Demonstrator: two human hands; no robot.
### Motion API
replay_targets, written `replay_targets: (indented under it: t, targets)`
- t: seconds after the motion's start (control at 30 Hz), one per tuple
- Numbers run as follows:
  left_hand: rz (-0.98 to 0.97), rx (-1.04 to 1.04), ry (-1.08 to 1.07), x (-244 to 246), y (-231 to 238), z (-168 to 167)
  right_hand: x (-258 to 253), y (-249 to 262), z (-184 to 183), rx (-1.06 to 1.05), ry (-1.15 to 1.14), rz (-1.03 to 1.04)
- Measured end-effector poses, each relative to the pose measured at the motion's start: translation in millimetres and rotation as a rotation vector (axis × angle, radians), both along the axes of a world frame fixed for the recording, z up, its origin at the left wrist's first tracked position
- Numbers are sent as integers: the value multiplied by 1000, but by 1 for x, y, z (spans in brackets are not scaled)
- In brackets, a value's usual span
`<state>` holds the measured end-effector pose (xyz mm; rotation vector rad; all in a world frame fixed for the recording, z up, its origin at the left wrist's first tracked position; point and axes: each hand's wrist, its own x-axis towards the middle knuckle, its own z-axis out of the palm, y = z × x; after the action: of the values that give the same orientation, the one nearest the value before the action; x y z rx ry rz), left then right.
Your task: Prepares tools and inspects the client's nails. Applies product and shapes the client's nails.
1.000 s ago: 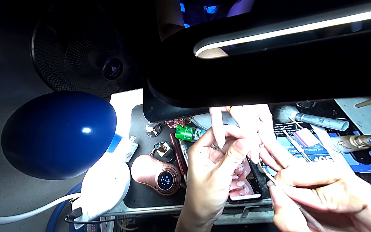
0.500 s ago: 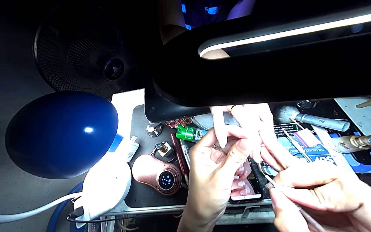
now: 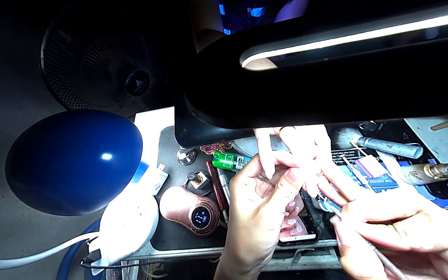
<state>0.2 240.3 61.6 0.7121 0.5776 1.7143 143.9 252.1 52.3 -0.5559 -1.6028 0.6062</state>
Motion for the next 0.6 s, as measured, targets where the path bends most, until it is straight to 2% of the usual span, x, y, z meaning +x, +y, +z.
replay_targets:
  t: [0.6]
  targets:
    - [-4,-3,5,1,1,-1,-1,-3,0,11,-33,-15]
